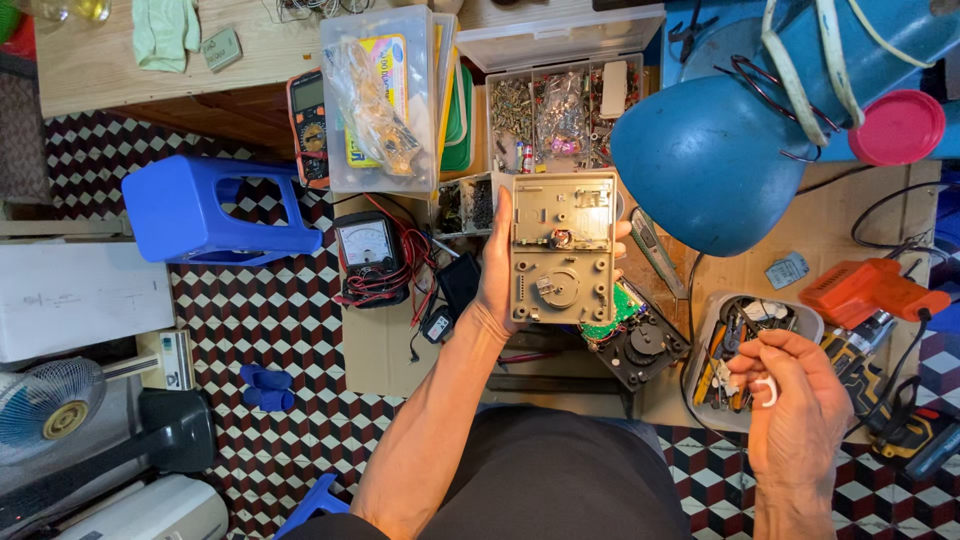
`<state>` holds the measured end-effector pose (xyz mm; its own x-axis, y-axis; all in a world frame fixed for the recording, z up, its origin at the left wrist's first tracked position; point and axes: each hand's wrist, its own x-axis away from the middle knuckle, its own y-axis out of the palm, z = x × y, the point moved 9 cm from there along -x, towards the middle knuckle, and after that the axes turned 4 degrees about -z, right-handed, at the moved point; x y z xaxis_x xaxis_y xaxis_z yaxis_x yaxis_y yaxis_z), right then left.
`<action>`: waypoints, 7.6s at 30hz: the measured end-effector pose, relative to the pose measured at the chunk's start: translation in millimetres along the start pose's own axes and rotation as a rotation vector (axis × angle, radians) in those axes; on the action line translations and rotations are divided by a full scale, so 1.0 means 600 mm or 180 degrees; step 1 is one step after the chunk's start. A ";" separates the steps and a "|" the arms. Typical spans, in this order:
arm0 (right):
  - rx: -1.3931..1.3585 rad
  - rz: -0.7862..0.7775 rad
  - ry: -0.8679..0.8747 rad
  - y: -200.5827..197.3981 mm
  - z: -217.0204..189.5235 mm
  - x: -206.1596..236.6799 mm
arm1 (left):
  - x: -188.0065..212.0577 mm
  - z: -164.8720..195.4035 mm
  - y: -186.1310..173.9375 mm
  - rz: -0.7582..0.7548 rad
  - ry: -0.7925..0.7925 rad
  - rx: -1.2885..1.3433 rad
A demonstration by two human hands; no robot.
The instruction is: The person works at a cluttered electronics workbench, using pliers and a screwdriver to manipulate wires and components on a small circuit board and a metal device housing. They repeatedly pick up and set down tools and parts while adjusting connections.
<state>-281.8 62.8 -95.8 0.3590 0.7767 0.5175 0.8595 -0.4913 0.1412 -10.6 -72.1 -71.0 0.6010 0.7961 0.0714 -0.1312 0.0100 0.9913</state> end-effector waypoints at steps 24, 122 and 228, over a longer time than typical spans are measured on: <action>0.0042 -0.0460 -0.0022 0.091 -0.003 0.026 | 0.059 0.073 0.009 0.1105 0.0516 -0.0773; 0.1712 -0.0757 -0.2127 0.341 -0.140 0.076 | 0.036 -0.006 -0.028 0.0568 0.0242 0.0587; 0.2248 -0.0773 -0.2181 0.356 -0.112 0.042 | 0.039 -0.006 -0.076 0.1005 0.0227 0.0155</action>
<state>-113.6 -48.9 4.0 0.0866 0.9925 -0.0858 0.8759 -0.1169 -0.4681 6.9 -51.8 -114.9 0.4797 0.7957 0.3699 -0.2633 -0.2717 0.9257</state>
